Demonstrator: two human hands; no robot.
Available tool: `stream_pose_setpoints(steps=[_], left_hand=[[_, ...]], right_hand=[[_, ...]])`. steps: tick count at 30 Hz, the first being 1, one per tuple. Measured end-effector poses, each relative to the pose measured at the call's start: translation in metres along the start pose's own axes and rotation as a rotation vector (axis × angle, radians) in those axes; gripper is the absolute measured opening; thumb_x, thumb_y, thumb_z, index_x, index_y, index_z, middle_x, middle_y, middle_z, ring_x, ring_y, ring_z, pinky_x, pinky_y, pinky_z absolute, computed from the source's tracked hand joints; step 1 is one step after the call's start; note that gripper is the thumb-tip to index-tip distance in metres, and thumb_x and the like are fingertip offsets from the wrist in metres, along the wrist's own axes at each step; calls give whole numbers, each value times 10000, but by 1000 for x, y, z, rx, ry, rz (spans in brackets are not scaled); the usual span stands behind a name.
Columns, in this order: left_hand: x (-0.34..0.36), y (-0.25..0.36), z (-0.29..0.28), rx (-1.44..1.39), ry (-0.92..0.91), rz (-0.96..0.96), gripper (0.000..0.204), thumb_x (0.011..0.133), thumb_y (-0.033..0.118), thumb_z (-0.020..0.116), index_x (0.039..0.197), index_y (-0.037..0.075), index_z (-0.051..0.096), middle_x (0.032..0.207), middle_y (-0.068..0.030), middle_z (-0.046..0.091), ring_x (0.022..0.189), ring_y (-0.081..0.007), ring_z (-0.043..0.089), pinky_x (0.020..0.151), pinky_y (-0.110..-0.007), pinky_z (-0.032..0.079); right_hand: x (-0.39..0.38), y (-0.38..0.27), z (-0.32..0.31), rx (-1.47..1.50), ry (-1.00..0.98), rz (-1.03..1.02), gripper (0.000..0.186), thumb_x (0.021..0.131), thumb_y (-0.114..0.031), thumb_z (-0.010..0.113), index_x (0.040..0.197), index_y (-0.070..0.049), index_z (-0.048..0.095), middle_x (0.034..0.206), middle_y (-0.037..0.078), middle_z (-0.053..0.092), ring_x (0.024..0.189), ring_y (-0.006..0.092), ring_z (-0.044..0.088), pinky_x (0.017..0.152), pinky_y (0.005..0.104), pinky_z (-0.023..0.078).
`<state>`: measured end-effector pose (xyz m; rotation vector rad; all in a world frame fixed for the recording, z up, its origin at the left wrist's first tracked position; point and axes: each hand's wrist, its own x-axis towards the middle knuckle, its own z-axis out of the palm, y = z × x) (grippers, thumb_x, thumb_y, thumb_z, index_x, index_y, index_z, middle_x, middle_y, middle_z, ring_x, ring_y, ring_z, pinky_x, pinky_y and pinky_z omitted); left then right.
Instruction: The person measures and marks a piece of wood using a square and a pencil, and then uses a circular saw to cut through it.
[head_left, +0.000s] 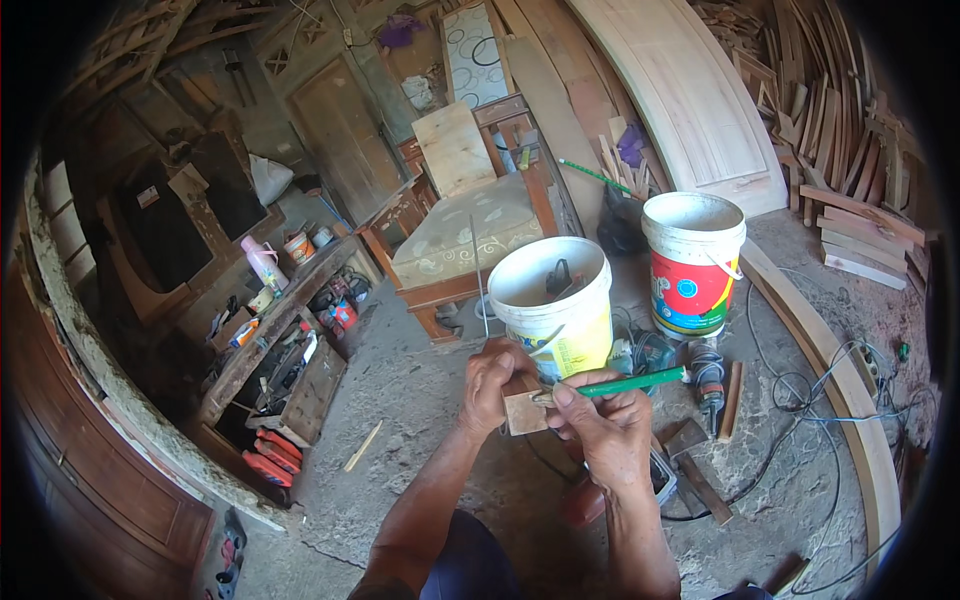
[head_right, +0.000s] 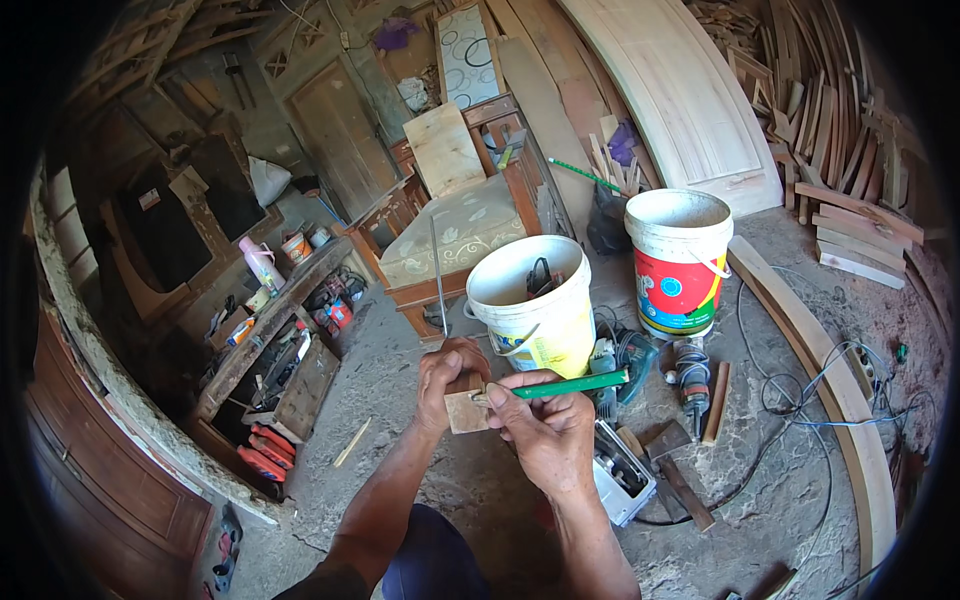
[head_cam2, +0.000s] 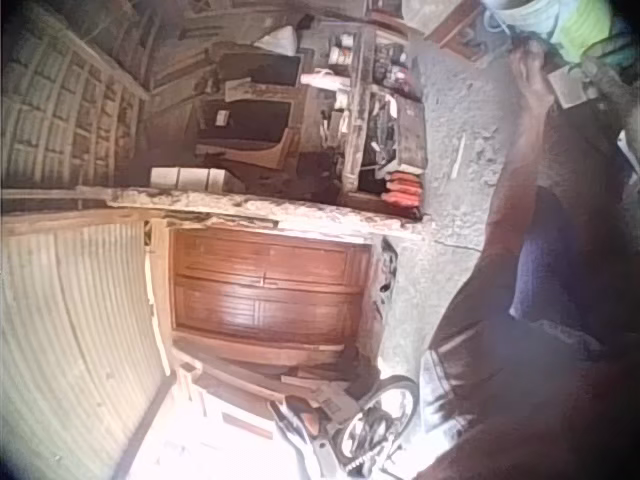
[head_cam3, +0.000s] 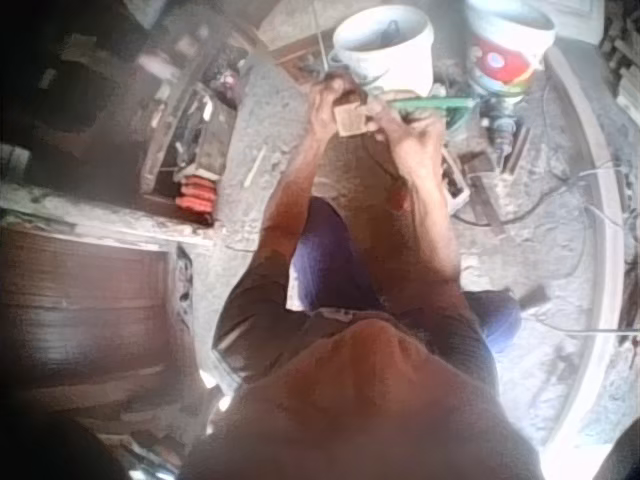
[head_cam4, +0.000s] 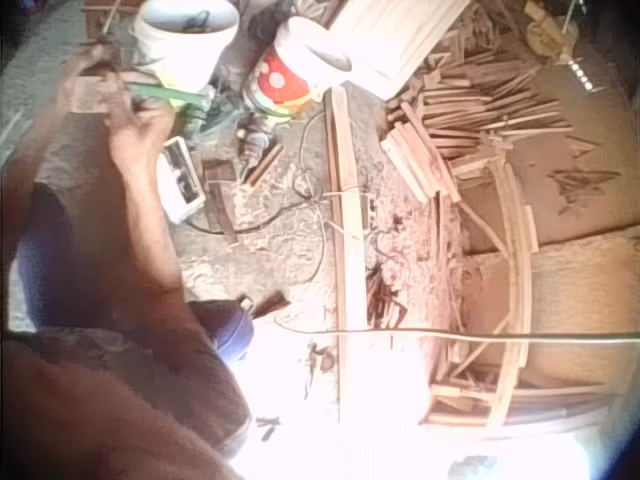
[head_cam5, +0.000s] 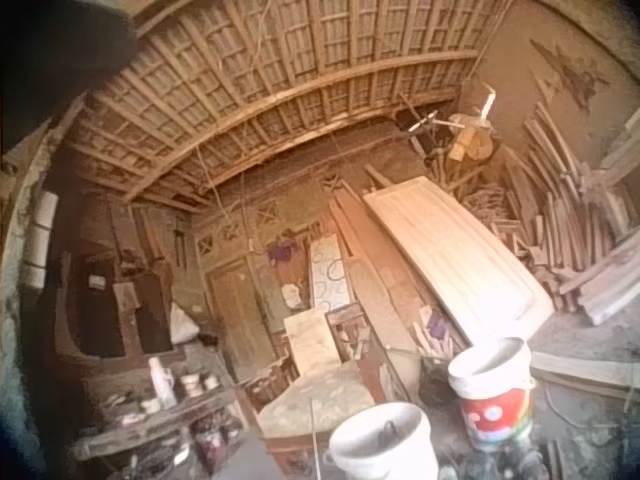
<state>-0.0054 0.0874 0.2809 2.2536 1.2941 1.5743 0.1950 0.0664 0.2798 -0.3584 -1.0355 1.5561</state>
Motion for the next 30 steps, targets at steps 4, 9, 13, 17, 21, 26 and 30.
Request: stream_pose_setpoints(steps=[4,9,13,17,21,26,30], left_hand=[[-2,-4,-1,-20,3,-30,474,953,288,356,718,-6,645,720,-142,645,735,-303,605,767,-403,463],[-2,-3,-2,-8,9,-22,473,951,297,362,716,0,645,707,-134,642,724,-303,600,775,-400,461],[-2,-3,-1,27,10,-7,469,956,293,359,711,10,641,700,-125,641,714,-297,598,779,-401,454],[-3,-6,-1,59,12,31,471,963,293,353,706,17,637,700,-120,643,708,-292,597,775,-402,450],[-3,-8,0,26,17,20,471,963,291,353,704,20,638,702,-118,643,709,-296,599,777,-403,450],[-3,-6,2,21,25,20,464,957,283,360,704,19,645,708,-117,646,718,-294,602,781,-404,451],[-3,-4,4,22,31,12,456,953,277,372,705,15,652,716,-119,651,726,-292,602,780,-402,451]], right_hand=[[0,1,1,25,12,-25,113,907,-96,726,935,-1,670,711,32,663,529,61,572,475,188,446],[0,3,2,-13,15,-56,110,903,-94,732,926,-6,670,661,8,628,493,38,502,444,185,379],[0,5,1,-49,14,-78,103,901,-92,734,911,-10,672,644,1,617,490,36,494,440,186,355],[0,6,1,-56,18,-90,102,894,-90,740,900,-11,675,635,1,614,489,39,494,444,189,363],[0,6,5,-12,50,-84,94,914,-65,716,899,16,671,646,-2,601,530,36,486,485,194,373],[1,9,8,53,86,-82,101,912,-71,722,920,14,668,645,2,606,532,38,499,491,197,393],[1,10,4,32,78,-98,97,909,-69,724,917,11,670,644,0,605,529,37,501,487,195,390]])
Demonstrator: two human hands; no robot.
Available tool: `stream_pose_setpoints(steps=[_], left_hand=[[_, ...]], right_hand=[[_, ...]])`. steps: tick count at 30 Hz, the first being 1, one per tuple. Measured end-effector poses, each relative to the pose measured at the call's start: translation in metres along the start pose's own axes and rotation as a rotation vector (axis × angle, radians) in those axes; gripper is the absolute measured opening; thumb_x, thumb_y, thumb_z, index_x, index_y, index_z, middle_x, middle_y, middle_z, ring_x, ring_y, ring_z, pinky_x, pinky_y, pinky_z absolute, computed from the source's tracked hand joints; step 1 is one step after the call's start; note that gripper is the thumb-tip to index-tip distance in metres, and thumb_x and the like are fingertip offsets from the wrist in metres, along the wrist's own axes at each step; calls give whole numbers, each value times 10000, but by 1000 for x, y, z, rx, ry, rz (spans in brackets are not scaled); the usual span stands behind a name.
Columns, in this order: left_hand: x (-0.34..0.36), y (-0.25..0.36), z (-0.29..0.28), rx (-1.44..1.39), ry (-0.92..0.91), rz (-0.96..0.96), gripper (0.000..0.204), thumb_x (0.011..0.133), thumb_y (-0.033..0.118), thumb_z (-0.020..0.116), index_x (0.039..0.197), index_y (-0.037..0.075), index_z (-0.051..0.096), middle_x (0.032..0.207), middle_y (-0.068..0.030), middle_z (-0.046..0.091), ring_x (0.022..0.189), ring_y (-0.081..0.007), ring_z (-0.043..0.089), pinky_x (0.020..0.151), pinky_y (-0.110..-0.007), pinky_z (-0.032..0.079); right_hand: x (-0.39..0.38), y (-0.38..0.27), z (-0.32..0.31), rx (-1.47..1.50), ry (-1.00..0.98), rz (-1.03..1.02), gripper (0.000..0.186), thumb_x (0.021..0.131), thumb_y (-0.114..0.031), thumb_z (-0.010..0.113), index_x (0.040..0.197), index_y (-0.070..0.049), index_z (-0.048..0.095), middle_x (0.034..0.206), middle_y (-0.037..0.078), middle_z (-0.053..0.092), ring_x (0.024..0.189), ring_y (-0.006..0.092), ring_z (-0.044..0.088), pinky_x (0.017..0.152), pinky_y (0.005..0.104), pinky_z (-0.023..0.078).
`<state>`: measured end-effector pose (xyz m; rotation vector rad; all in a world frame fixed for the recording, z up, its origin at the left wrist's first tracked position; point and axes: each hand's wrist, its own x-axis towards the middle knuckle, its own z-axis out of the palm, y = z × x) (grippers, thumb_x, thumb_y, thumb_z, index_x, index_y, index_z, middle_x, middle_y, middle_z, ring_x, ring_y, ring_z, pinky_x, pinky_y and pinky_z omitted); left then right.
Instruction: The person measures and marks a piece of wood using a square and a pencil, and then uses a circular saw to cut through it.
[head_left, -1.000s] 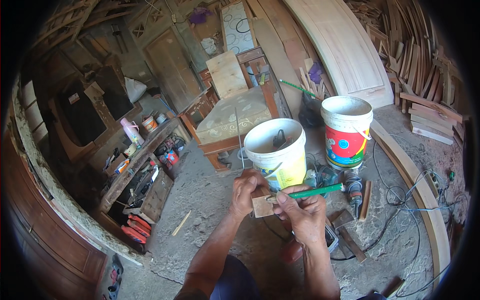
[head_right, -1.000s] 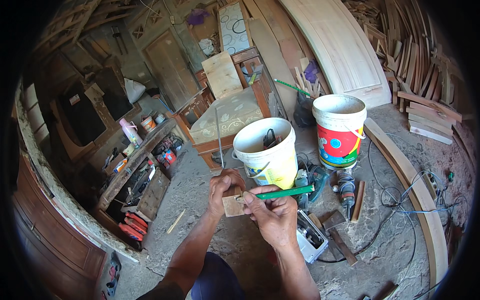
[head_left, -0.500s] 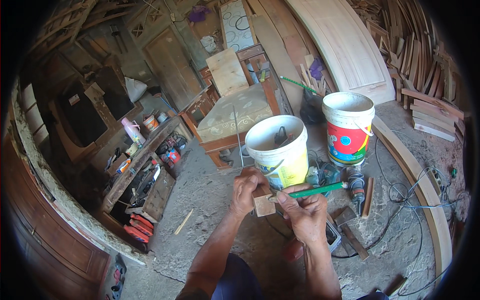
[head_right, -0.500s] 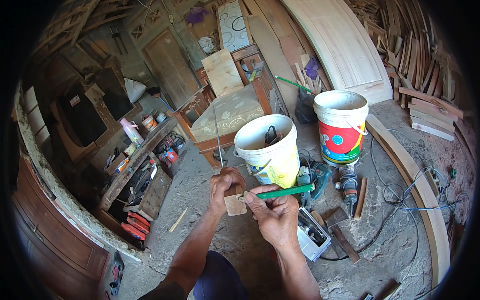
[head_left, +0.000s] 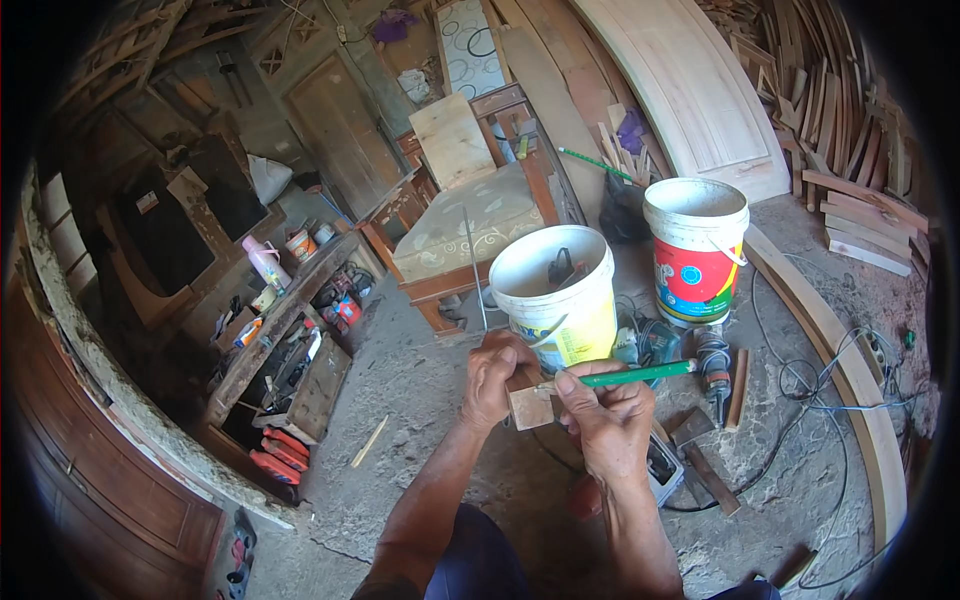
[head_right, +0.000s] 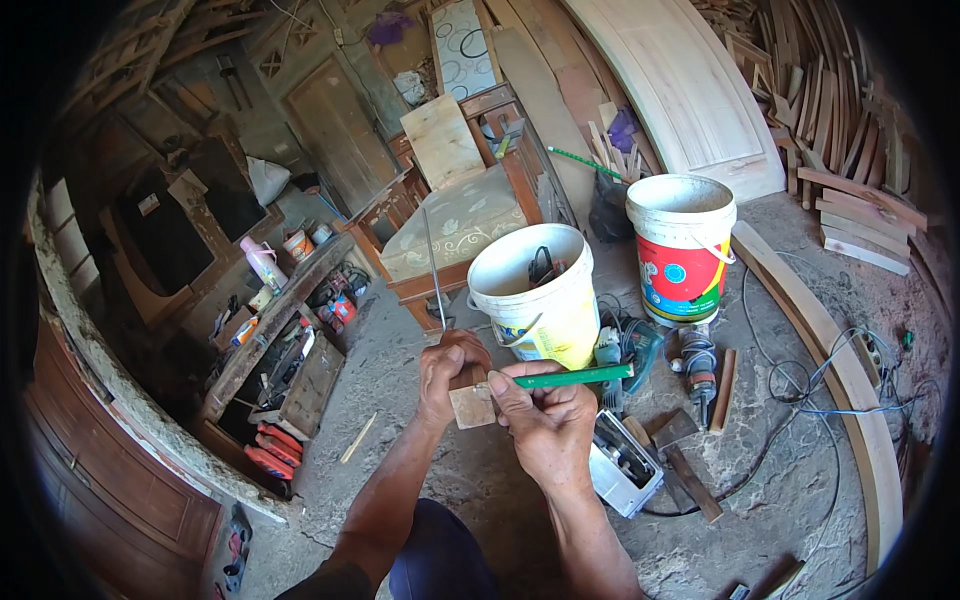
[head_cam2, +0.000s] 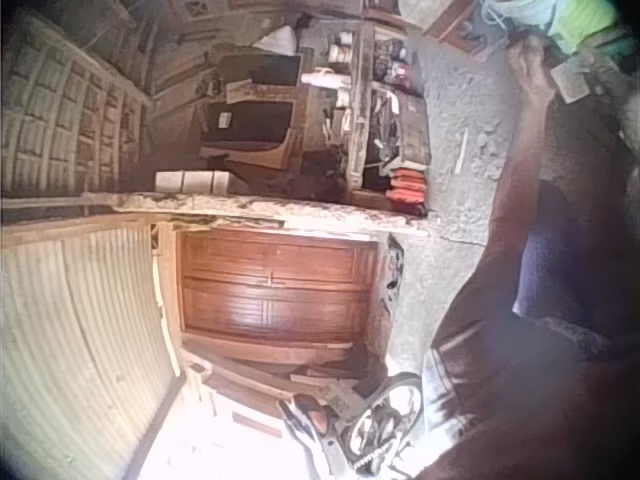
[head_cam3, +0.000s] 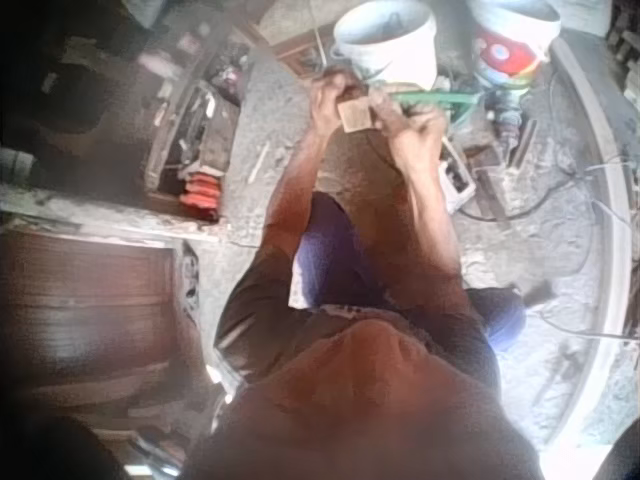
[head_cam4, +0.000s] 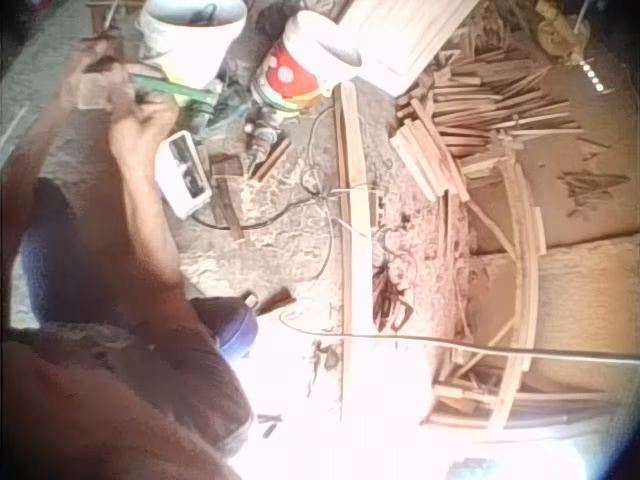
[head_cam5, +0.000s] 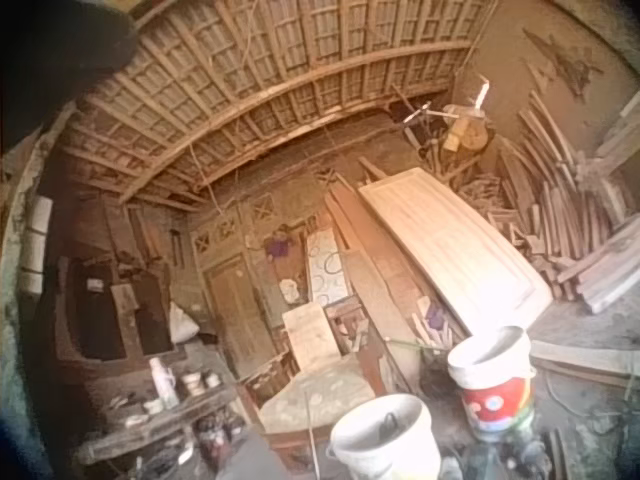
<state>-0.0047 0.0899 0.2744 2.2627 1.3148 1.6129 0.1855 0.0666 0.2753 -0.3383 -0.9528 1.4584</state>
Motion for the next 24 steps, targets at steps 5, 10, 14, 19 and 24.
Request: stream_pose_setpoints(steps=[5,10,14,19,24], left_hand=[[-1,-5,2,-13,10,-38,464,950,294,388,711,0,658,718,-124,652,729,-281,601,759,-398,451],[-4,-13,-4,-48,34,-99,483,951,311,390,711,-14,654,705,-118,646,728,-267,600,747,-396,450],[-3,-10,-7,-25,40,-107,482,951,302,384,709,-18,651,700,-118,643,725,-267,597,745,-393,450],[-3,-11,-6,48,40,-45,470,947,282,382,711,-24,650,701,-119,646,725,-268,597,753,-386,449],[-4,-14,-7,30,35,-86,450,941,269,391,710,-18,650,705,-120,643,722,-270,593,784,-387,439]], right_hand=[[5,1,-4,-70,-6,20,113,883,-93,751,906,-8,680,643,24,633,493,50,518,444,194,388],[0,8,-5,-30,-22,64,71,903,-42,717,891,14,675,636,-5,606,524,31,497,476,192,370],[2,15,-4,-76,-32,61,71,902,-44,717,888,10,674,633,-4,606,519,32,494,475,193,369],[10,11,1,-34,-25,42,79,906,-50,714,877,12,676,619,-6,599,512,33,493,467,196,365],[6,16,-3,-36,-18,63,76,912,-51,706,883,10,671,610,-8,590,502,33,485,452,204,349]])
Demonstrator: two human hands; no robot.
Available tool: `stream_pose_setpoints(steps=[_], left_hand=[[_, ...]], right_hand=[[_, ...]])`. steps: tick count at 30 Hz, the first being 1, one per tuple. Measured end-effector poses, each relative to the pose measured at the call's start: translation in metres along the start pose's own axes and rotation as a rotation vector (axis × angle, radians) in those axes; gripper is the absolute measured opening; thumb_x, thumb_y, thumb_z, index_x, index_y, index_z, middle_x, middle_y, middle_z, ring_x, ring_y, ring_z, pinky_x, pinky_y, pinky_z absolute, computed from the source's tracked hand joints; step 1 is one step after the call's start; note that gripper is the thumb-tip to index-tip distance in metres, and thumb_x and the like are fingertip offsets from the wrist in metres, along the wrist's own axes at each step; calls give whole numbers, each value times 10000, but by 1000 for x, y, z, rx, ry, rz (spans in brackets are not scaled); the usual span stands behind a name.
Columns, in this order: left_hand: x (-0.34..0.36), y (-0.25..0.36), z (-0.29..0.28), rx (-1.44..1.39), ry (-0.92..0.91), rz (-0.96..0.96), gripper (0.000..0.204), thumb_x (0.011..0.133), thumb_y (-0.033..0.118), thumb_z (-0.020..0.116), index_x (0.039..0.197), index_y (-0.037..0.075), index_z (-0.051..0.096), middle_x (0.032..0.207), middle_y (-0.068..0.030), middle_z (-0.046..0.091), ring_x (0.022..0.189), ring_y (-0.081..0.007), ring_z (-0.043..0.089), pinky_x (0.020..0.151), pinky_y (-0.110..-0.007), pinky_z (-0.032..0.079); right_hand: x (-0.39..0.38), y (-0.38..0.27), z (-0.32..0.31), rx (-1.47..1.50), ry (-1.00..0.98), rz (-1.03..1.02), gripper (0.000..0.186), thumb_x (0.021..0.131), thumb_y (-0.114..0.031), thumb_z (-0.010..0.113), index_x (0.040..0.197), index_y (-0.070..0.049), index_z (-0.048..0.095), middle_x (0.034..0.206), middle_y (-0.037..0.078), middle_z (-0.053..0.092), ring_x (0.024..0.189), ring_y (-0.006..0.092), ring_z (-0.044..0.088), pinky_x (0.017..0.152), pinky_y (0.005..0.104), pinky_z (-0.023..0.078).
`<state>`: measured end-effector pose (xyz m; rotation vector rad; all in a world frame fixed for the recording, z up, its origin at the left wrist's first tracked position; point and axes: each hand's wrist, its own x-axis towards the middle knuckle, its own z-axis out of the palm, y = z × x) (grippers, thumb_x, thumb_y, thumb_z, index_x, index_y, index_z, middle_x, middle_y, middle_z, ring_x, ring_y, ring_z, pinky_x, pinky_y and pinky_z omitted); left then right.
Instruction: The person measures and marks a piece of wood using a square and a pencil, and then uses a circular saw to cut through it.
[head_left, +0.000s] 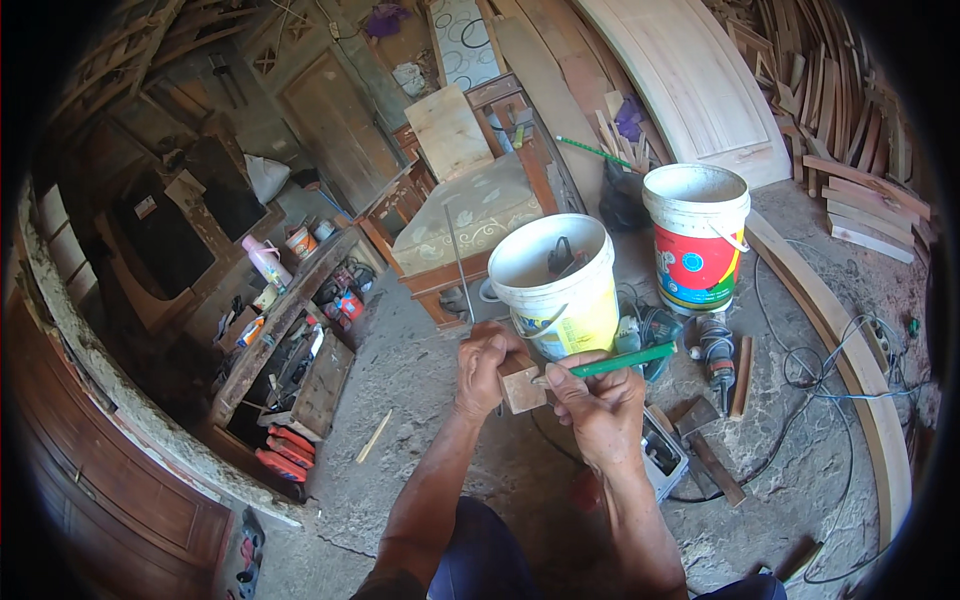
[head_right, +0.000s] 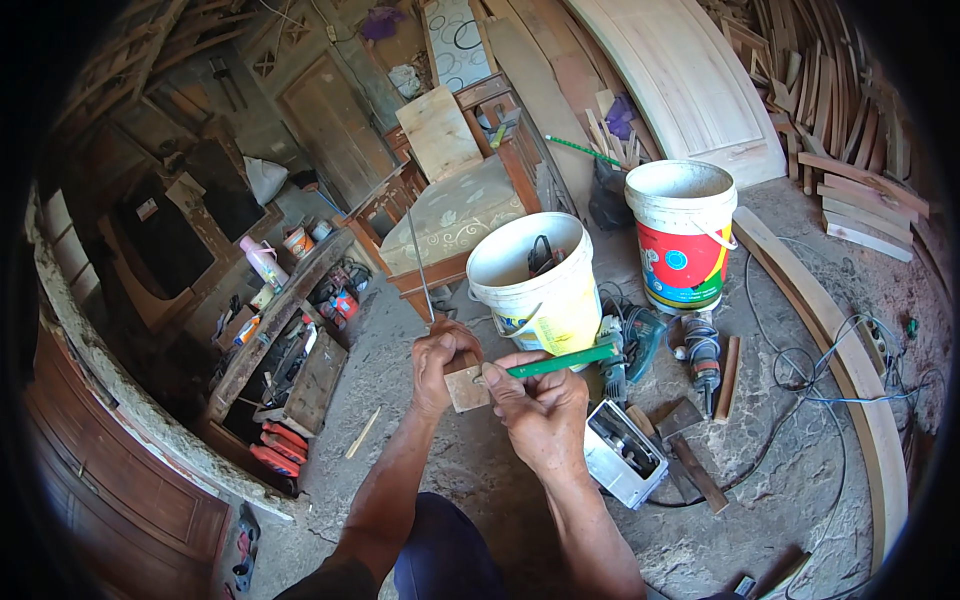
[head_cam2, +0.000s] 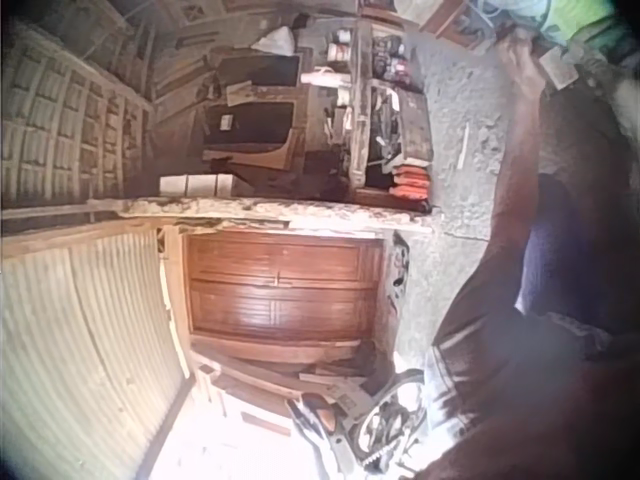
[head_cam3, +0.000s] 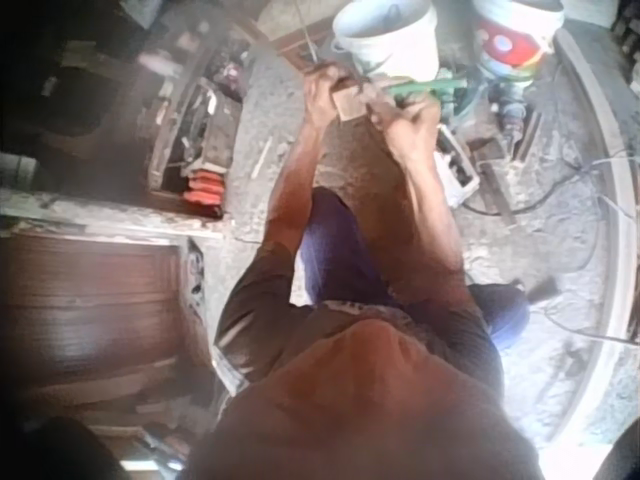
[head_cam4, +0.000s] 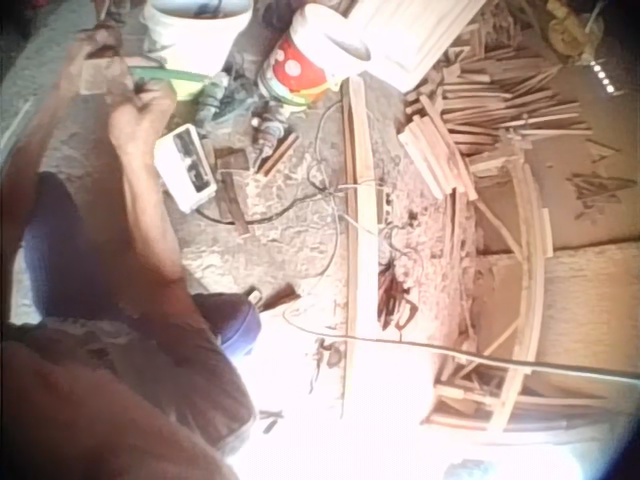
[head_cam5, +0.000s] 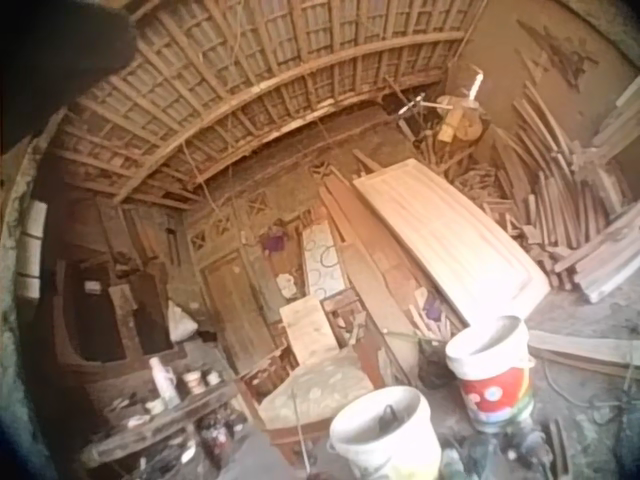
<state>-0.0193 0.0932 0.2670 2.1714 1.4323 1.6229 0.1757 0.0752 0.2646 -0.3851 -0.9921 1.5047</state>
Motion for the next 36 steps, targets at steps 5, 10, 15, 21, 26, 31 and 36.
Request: stream_pose_setpoints(steps=[5,10,15,21,26,31,36], left_hand=[[0,4,4,60,-64,58,434,938,261,398,704,-12,642,702,-126,637,710,-283,582,778,-390,437],[3,3,15,-165,-135,-39,441,951,272,393,695,1,629,727,-124,632,704,-285,575,756,-375,436],[-3,3,11,-562,-167,-198,540,971,324,362,682,-15,667,682,-135,637,735,-260,567,871,-407,404],[2,0,13,-712,-275,-113,549,1007,313,317,667,33,644,682,-111,628,710,-254,569,894,-419,398],[-4,-11,17,-803,-245,-46,538,1027,310,318,701,22,634,700,-118,620,717,-246,563,815,-395,432],[-6,-4,37,-922,-193,-32,519,1036,296,306,704,42,615,704,-108,615,713,-236,567,803,-396,431],[-3,34,47,-846,-354,-32,543,1036,281,256,659,77,589,651,-98,587,691,-249,542,942,-447,371]], right_hand=[[12,3,4,18,29,4,87,909,-70,716,892,5,676,614,-11,592,487,32,470,450,199,342],[27,-18,-11,191,144,-22,121,886,-107,749,915,-10,684,691,44,673,492,54,528,439,195,399],[26,12,-41,168,205,-23,135,875,-103,758,925,-6,678,732,66,694,500,80,555,444,213,443],[37,52,-66,151,285,-57,118,891,-110,741,912,-13,678,725,66,693,497,90,555,454,222,444],[47,99,-94,132,408,-8,73,891,-92,731,903,-41,680,731,49,677,509,93,552,477,230,453],[51,138,-111,170,605,71,56,881,-79,733,895,-68,680,735,36,663,523,109,570,493,240,475],[52,139,-110,264,713,191,59,877,-69,736,855,-63,682,726,52,676,553,120,606,514,242,490]])
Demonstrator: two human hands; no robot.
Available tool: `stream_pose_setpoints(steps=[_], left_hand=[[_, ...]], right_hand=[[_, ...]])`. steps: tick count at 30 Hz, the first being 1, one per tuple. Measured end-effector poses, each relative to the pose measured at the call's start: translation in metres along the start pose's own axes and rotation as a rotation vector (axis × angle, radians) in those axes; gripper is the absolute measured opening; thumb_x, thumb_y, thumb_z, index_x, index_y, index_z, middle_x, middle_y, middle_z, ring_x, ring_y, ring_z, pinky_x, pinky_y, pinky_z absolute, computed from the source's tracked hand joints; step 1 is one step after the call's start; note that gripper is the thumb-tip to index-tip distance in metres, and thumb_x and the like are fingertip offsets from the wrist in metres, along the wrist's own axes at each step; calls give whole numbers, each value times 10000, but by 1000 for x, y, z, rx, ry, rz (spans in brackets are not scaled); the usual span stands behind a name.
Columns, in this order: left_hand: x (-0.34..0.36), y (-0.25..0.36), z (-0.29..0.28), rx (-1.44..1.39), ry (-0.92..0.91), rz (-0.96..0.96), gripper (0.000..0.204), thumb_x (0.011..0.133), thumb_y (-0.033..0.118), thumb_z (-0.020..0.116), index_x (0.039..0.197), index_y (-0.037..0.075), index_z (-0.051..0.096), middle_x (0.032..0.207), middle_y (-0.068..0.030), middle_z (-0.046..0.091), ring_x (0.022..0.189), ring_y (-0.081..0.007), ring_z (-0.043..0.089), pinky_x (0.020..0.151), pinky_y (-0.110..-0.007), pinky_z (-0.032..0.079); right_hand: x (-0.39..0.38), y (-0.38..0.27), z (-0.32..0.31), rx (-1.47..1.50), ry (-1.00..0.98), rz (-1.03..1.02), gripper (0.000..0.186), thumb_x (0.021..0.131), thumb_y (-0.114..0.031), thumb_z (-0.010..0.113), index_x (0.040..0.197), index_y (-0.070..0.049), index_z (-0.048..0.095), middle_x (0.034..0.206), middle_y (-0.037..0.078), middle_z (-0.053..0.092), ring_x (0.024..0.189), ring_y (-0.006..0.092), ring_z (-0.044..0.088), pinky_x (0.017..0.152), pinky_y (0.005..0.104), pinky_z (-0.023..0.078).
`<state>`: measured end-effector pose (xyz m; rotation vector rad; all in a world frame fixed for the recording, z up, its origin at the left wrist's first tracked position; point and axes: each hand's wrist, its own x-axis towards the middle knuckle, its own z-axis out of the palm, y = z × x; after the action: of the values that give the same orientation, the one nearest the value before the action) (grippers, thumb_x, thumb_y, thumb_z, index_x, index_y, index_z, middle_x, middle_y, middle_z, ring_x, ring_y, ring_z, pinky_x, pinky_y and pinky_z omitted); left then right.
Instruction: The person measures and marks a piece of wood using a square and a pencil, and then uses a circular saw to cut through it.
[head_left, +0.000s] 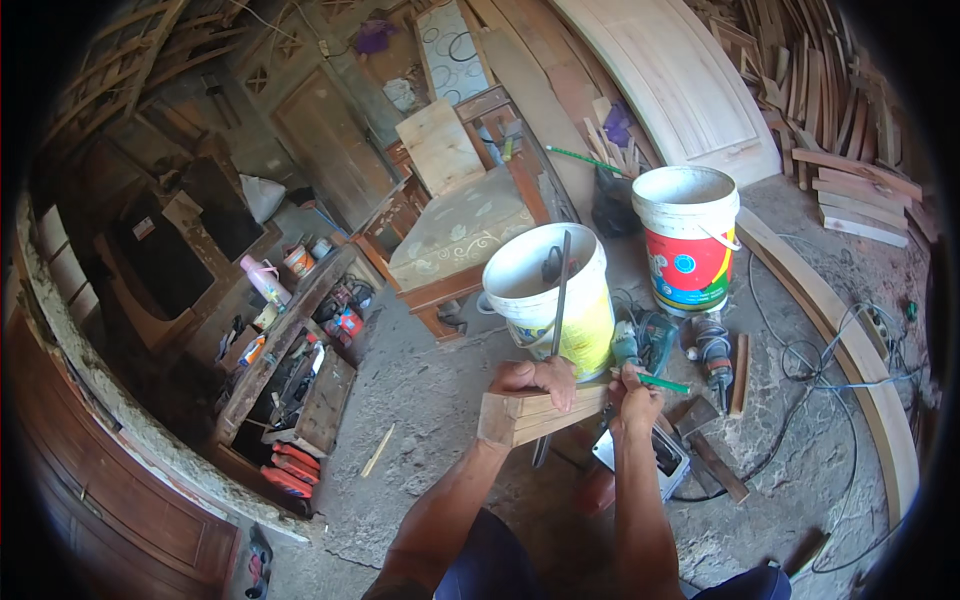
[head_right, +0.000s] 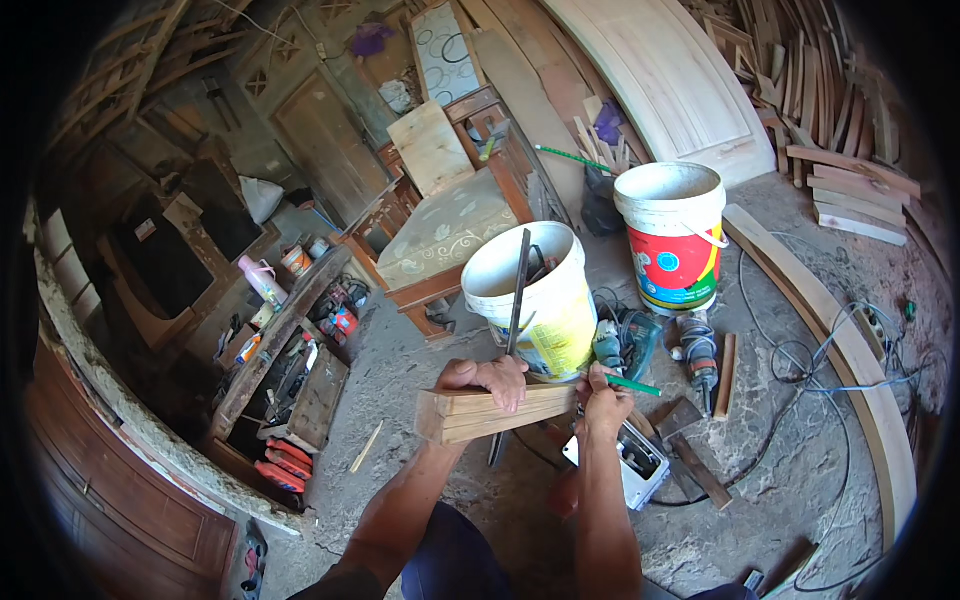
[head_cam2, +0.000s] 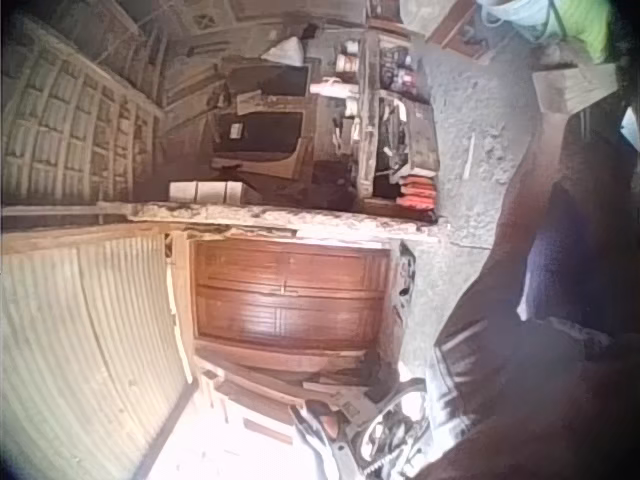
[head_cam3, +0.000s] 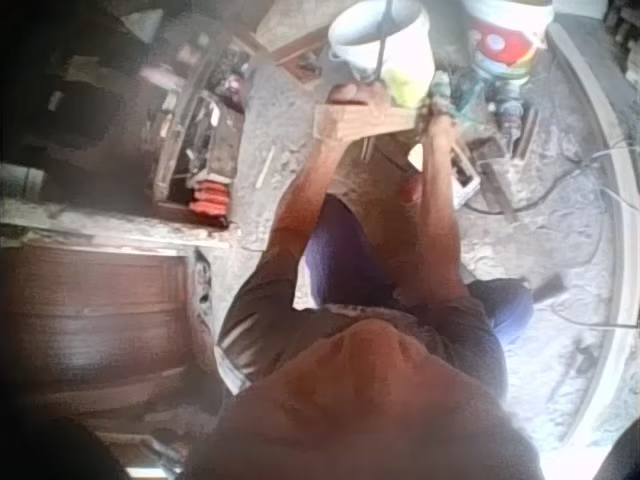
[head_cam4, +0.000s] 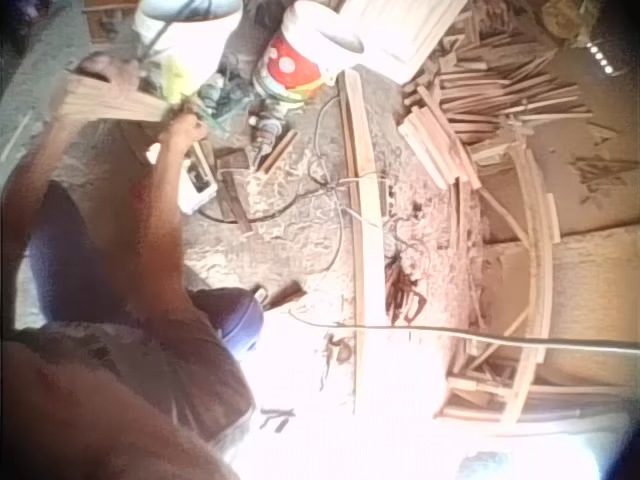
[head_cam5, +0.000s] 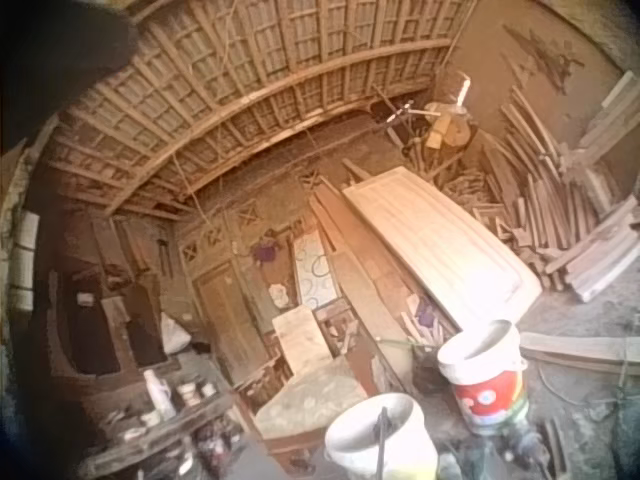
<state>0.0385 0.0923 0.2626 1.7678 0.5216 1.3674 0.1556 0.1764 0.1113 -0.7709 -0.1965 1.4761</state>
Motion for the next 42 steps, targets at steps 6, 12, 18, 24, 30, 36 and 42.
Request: stream_pose_setpoints(steps=[6,12,18,24,30,36,42], left_hand=[[-5,-2,18,-129,159,157,545,1025,300,245,665,70,583,612,-94,569,700,-252,538,1023,-478,366],[-27,-23,32,-226,709,254,469,1039,387,359,832,71,636,743,-73,600,840,-249,567,1081,-469,350],[-43,-41,44,-416,1170,-244,631,959,560,510,1281,19,545,1264,-175,576,1184,-303,541,1105,-504,345],[-56,-40,46,-912,234,-859,730,990,448,506,1487,-52,317,1367,-229,522,1203,-349,565,1062,-506,410],[-17,-26,38,-367,461,-789,565,1001,296,566,1483,67,381,1208,-118,609,841,-185,655,720,-303,573],[0,-55,-60,347,649,-402,623,892,543,682,1284,67,599,974,-48,667,707,-127,638,566,-278,548],[-28,-33,-89,347,813,-426,676,835,642,688,1163,55,625,891,-45,651,652,-136,629,578,-279,541]], right_hand=[[23,-7,-5,67,-44,-215,66,891,-85,723,905,-29,692,783,71,693,594,134,601,535,240,472],[20,-26,-3,-38,9,-227,64,883,-78,732,890,-35,685,787,60,695,595,96,567,536,244,445],[37,-28,-16,-186,93,-461,59,892,-60,726,883,-20,684,772,51,681,646,106,583,586,254,449],[23,-56,2,-34,-42,-356,73,918,-100,708,908,-31,688,754,40,677,558,77,557,489,226,445],[13,-83,20,-32,-181,-417,60,897,-81,723,909,-30,695,773,54,691,580,86,585,538,217,507],[-94,-94,35,-57,-653,69,92,891,-62,715,953,4,697,775,125,715,536,141,660,487,260,582],[-127,-68,41,-167,-748,285,93,885,-68,728,918,9,687,779,118,709,564,129,660,499,245,565]])
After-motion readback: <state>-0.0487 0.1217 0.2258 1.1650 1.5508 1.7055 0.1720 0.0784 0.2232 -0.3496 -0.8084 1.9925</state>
